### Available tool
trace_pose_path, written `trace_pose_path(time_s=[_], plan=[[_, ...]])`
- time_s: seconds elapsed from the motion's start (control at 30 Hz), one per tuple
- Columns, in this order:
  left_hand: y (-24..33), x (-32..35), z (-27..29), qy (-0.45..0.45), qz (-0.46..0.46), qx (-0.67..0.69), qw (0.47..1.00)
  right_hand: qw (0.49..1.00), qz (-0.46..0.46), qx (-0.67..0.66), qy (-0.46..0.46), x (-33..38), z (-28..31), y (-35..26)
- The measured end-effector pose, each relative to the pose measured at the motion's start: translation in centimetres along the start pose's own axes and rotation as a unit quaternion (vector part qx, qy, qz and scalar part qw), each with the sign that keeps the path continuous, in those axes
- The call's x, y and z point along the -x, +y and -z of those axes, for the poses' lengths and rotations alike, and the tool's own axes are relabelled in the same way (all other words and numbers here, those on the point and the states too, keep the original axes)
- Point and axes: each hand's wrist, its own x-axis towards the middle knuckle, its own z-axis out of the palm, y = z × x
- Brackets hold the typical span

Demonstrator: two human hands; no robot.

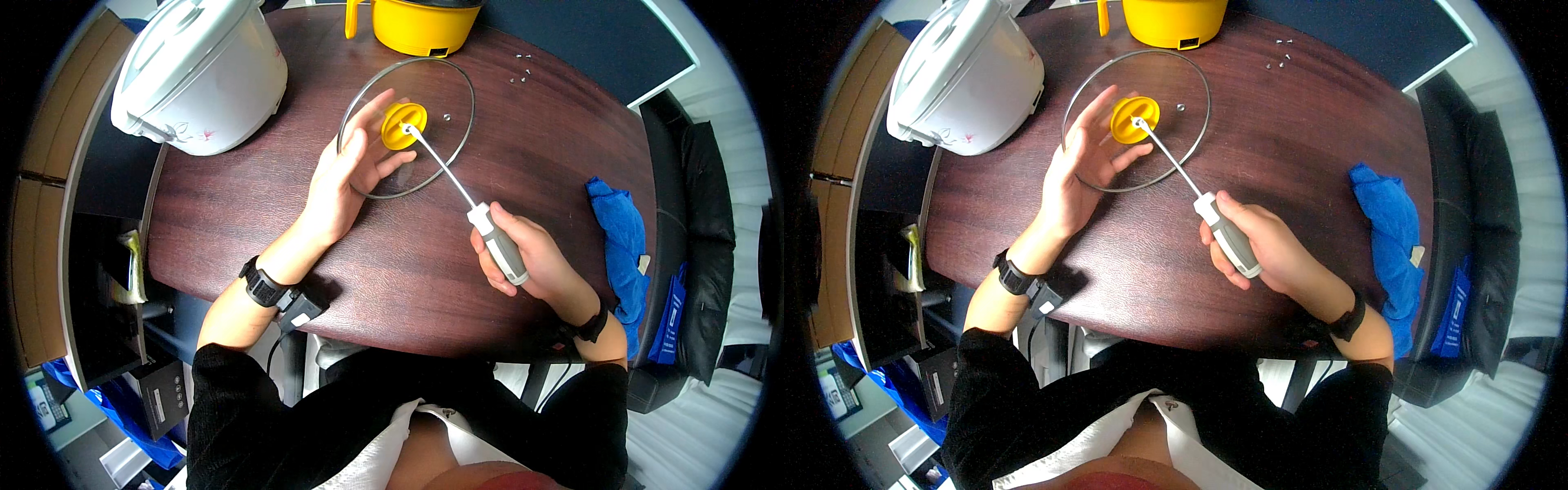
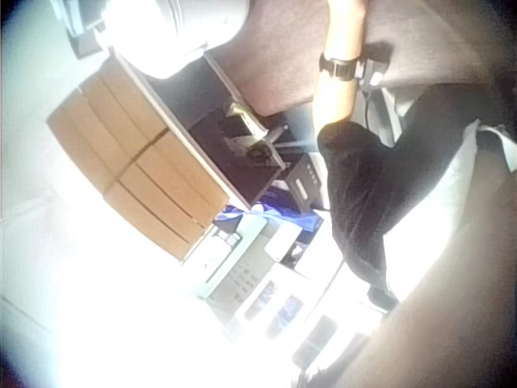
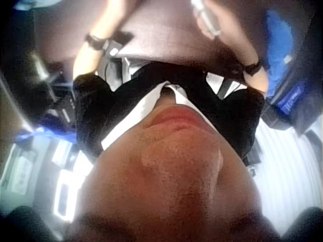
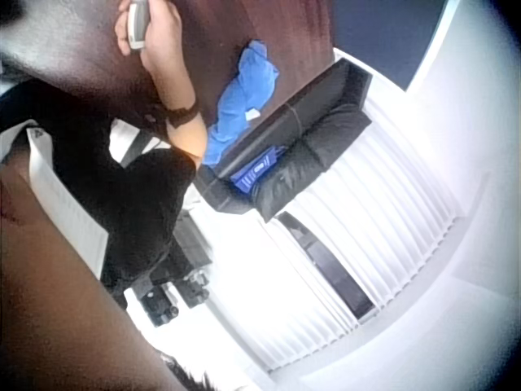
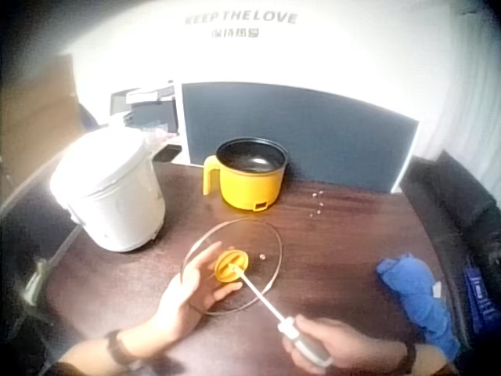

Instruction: The person uses a screwdriver to loosen and remove a screw from a yellow knob on a glass lid. They wipe the knob and the glass lid with a blue cloth, then reattach the knob and tighten the screw.

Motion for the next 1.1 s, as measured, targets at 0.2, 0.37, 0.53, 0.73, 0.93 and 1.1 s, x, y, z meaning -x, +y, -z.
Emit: trace_pose_path(time_s=[0.2,0.37,0.53,0.73,0.93,1.1], plan=[[0.2,0.1,-0.3,-0.001,0.006,-0.014,1.0,0.999,-0.001,0.032,0.016,0.0,-0.2,-0.1],[0.1,0.2,-0.6,-0.005,0.012,-0.044,0.999,0.979,-0.006,0.185,0.082,0.2,0.4,-0.2],[0.1,0.2,-0.2,-0.014,0.014,-0.041,0.999,0.794,0.123,0.544,0.243,0.8,-0.2,-1.1],[0.3,0.1,-0.1,-0.027,0.014,-0.038,0.999,0.606,0.264,0.67,0.337,1.2,-0.1,-1.6],[0.2,0.1,-0.1,-0.014,0.019,-0.021,1.0,0.783,0.147,0.544,0.262,2.0,-0.3,-2.3],[0.1,-0.1,0.1,0.001,-0.002,-0.014,1.0,0.967,0.0,0.233,0.099,1.2,0.1,-1.6]])
